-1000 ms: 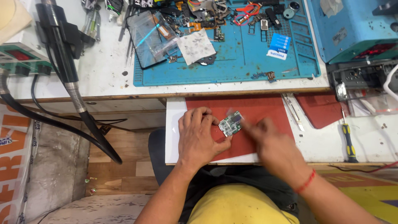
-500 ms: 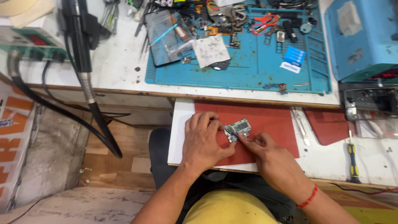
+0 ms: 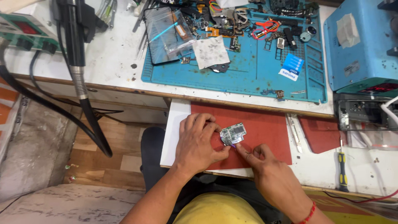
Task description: The person uses a small brush to clean a small green circuit board placed on a red mat. They repeatedly scrub different areas of the board's surface and edges, occasionally repositioning the board with their left hand. The person also briefly handles a piece of paper and a small component before resuming the cleaning.
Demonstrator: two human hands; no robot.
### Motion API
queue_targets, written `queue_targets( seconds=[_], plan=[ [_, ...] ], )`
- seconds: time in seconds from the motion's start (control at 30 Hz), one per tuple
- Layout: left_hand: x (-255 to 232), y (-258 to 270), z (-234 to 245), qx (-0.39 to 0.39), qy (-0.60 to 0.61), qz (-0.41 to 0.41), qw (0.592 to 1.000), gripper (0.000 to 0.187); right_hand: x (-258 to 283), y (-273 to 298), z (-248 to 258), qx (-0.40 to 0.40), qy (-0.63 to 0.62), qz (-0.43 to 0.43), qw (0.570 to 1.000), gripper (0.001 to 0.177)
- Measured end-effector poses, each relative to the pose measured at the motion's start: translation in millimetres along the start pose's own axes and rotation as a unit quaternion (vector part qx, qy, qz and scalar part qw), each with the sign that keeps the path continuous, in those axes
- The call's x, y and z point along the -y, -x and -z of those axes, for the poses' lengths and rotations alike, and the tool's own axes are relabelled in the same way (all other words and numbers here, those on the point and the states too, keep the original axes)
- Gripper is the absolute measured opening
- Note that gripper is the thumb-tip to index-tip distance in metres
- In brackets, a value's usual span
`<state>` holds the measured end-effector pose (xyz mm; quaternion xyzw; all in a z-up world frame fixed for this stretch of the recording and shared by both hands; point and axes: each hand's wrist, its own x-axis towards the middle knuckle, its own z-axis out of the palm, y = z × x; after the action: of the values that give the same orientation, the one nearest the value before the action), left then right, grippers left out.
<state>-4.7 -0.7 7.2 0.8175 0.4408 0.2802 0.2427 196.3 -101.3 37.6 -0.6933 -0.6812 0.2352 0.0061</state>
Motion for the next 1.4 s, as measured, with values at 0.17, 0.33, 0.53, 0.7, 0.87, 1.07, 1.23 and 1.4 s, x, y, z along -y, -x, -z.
queue_targets(
  seconds=[0.17,0.33,0.53,0.7,0.87,1.07,1.23,1.4],
  plan=[
    [2.3,1.0,-4.3,0.009,-0.001,0.007,1.000,0.047,-7.4,5.9,6.4,-0.057,-0.013,-0.045,0.997,0.069],
    [2.2,0.6,-6.8,0.013,-0.009,0.006,1.000,0.048,-13.1,-11.4,-3.3,-0.107,-0.034,0.000,0.994,0.067],
    [1.1,0.6,-5.5,0.010,-0.003,0.022,1.000,0.050,-14.6,-14.3,0.8,-0.111,-0.046,0.019,0.993,0.061],
    [1.7,0.6,-4.1,0.010,-0.003,0.019,1.000,0.048,-8.9,-0.2,0.6,-0.016,-0.022,0.003,1.000,0.077],
    [4.7,-2.8,-3.2,-0.004,0.020,0.020,1.000,0.049,-4.0,-10.0,3.2,-0.086,-0.021,0.054,0.995,0.069],
    [1.0,-0.4,-0.3,-0.005,0.025,0.027,0.999,0.057,12.8,-20.4,-5.6,-0.016,-0.018,0.030,0.999,0.076],
    [1.2,2.3,-2.5,0.013,0.007,0.019,1.000,0.049,-10.0,-8.0,-2.5,-0.106,-0.044,-0.004,0.993,0.070],
    [-1.5,-1.8,0.7,0.042,-0.014,0.016,0.999,0.050,1.1,-5.3,-4.4,-0.065,-0.041,0.027,0.997,0.076]
  ],
)
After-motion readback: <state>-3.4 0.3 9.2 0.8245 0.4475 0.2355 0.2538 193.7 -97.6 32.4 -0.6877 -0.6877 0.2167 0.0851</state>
